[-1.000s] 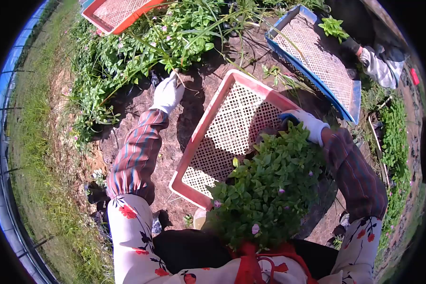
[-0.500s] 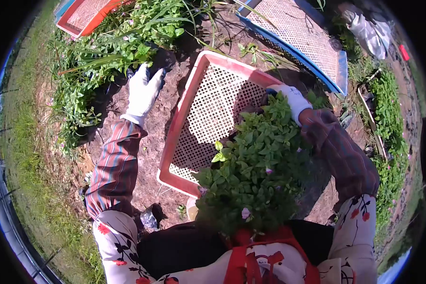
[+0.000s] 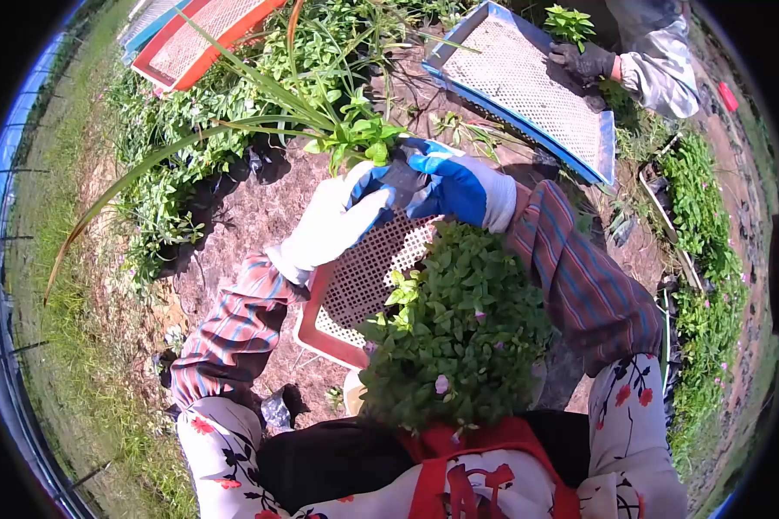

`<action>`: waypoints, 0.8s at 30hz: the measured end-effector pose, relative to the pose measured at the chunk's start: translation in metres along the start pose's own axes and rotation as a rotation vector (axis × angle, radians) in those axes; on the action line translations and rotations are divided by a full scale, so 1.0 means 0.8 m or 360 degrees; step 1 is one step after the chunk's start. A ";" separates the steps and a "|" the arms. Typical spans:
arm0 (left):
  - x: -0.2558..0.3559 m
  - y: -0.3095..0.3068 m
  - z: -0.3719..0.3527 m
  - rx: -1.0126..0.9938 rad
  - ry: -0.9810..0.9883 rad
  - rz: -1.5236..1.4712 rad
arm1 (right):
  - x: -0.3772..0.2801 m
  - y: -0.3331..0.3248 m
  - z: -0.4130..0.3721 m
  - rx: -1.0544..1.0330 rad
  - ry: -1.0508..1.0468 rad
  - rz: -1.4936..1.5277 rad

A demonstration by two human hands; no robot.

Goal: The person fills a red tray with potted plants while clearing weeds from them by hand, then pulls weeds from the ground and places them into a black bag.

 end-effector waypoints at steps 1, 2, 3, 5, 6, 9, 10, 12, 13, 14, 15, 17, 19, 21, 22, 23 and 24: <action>-0.002 -0.005 -0.008 0.0147 -0.0190 -0.0369 | 0.006 -0.002 -0.001 -0.0061 0.0071 0.0030; -0.006 -0.013 -0.012 0.0338 -0.0254 -0.0704 | 0.015 -0.001 0.000 -0.0106 0.0130 0.0078; -0.006 -0.026 -0.012 0.0476 -0.0384 -0.0648 | 0.023 0.003 0.004 -0.0194 0.0171 0.0240; -0.020 -0.033 -0.011 0.0699 -0.0079 -0.0579 | 0.033 0.007 0.003 -0.0228 0.0218 0.0275; -0.019 -0.038 -0.015 0.0499 -0.0093 -0.0489 | 0.041 0.006 0.008 -0.0199 0.0308 0.0289; -0.033 -0.031 -0.021 0.0157 -0.0093 -0.0371 | 0.057 0.008 0.006 -0.0206 0.0465 0.0468; -0.033 -0.031 -0.026 0.0154 -0.0126 -0.0252 | 0.053 0.021 0.000 -0.0202 0.0475 0.0464; -0.029 -0.033 -0.030 0.0129 -0.0119 -0.0264 | 0.043 0.043 -0.008 -0.0145 0.0375 0.0257; -0.025 -0.033 -0.031 0.0098 -0.0112 -0.0268 | 0.044 0.046 -0.005 -0.0143 0.0379 0.0255; -0.017 -0.035 -0.035 0.0051 0.0005 -0.0016 | 0.048 0.047 -0.002 -0.0098 0.0437 0.0140; 0.014 -0.035 -0.035 -0.0043 0.0164 0.0283 | 0.052 0.045 0.001 -0.0054 0.0495 0.0026; 0.006 -0.032 -0.033 -0.0112 0.0291 0.0211 | 0.069 0.035 0.013 -0.0224 0.0503 0.0063; -0.013 -0.030 -0.038 -0.0058 0.0171 0.0266 | 0.068 0.046 0.013 -0.0087 0.0694 0.0178; -0.015 -0.033 -0.043 -0.0013 0.0057 0.0324 | 0.067 0.059 0.010 0.0078 0.0654 0.0150; -0.010 -0.037 -0.046 -0.0097 -0.0124 0.0067 | 0.067 0.063 0.011 0.0173 0.0518 0.0090; -0.007 -0.037 -0.049 -0.0182 -0.0307 -0.0191 | 0.067 0.064 0.011 0.0269 0.0383 0.0033; -0.010 -0.034 -0.047 -0.0074 -0.0455 -0.0362 | 0.065 0.066 0.014 0.0127 0.0344 -0.0136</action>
Point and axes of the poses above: each hand's wrist, its own z-axis towards the middle knuckle, its own y-axis out of the palm, x = y × z, the point moved 2 cm from there along z, towards the middle knuckle, and after that the axes turned 7 degrees about y, right-handed, at the moved point
